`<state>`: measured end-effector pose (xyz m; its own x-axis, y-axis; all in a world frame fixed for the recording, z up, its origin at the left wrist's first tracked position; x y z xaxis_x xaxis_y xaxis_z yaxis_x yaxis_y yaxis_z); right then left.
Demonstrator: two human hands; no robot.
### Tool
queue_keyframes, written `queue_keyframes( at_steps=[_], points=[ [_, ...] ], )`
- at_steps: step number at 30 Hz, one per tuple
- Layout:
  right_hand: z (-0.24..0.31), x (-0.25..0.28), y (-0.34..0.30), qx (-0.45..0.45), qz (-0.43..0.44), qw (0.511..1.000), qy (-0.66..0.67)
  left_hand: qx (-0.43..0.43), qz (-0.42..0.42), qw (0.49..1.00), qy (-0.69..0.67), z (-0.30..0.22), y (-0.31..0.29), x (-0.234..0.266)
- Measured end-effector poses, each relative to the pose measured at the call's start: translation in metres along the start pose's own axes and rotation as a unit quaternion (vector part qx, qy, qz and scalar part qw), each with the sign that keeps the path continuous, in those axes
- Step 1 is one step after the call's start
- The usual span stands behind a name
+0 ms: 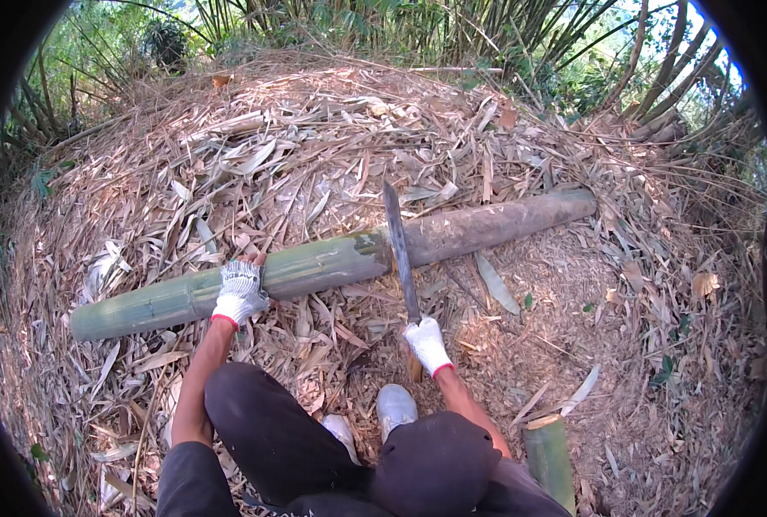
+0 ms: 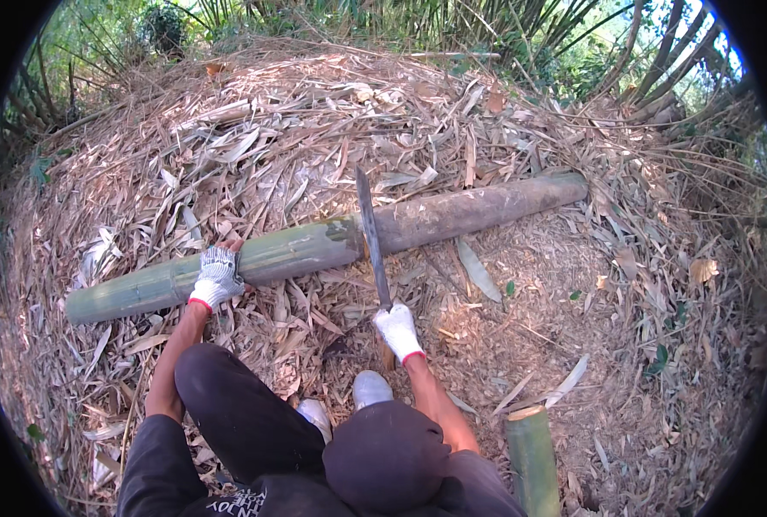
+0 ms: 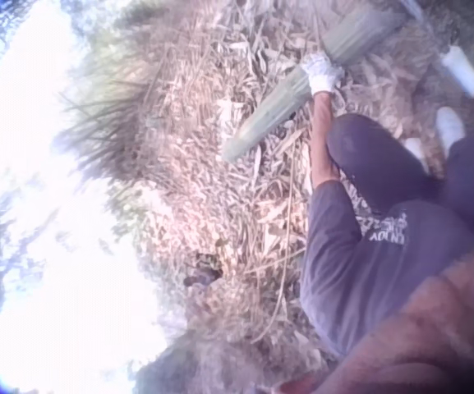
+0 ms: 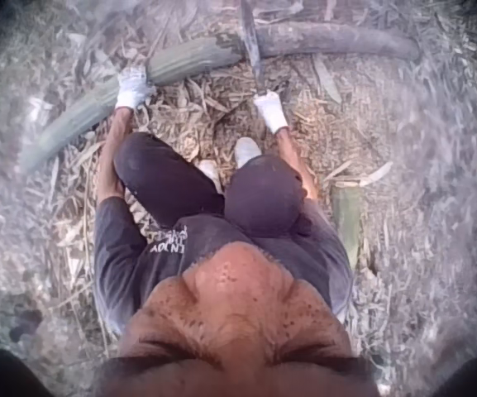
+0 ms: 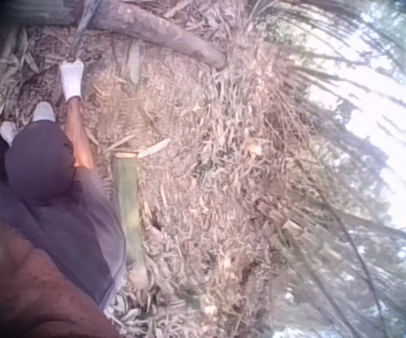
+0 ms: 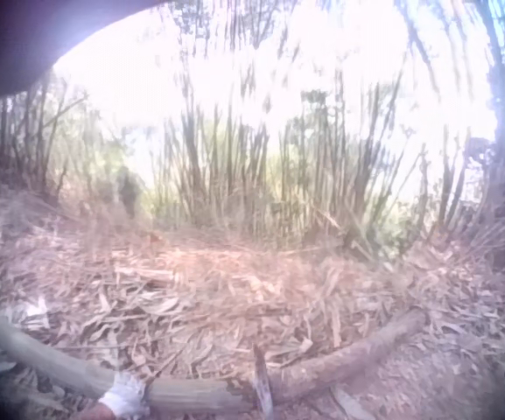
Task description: The person sits on the ground in a bamboo grove and uses a large machete to chop a long bamboo stalk into smaller sections. They repeatedly strike the bamboo at a specific point until it splits, then reposition the stalk to continue cutting.
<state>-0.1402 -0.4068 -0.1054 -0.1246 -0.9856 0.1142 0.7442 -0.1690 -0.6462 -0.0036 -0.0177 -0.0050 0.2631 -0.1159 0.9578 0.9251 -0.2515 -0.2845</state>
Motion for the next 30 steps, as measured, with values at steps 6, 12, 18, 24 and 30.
queue_keyframes(
  at_steps=[6, 12, 18, 24, 30],
  points=[
    [0.124, 0.000, -0.061, 0.235, -0.049, 0.969, -0.056, 0.009, -0.018, 1.000, -0.002, 0.008, 0.000, -0.010],
    [0.187, -0.009, -0.081, 0.507, -0.184, 0.829, 0.148, 0.005, -0.023, 1.000, -0.009, 0.006, -0.004, -0.010],
    [0.063, -0.006, -0.033, 0.128, -0.114, 0.922, -0.346, 0.021, -0.042, 0.999, 0.007, 0.003, -0.002, -0.005],
    [0.185, -0.012, -0.089, 0.336, -0.109, 0.934, -0.055, 0.021, -0.047, 0.999, 0.016, -0.003, -0.014, -0.001],
    [0.159, -0.009, -0.078, 0.449, -0.166, 0.872, 0.099, 0.002, -0.077, 0.997, 0.007, -0.012, -0.012, 0.000]
  ],
)
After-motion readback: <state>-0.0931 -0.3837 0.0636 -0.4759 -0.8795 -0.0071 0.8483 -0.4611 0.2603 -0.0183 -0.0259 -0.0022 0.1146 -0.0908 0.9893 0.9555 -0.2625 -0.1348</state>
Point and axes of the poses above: each hand's wrist, its own y-axis towards the middle knuckle, its own x-axis out of the back of the hand, z = x × y, the point moved 3 cm from there along y, towards the middle knuckle, and after that the axes turned 8 degrees about y, right-handed, at the moved point
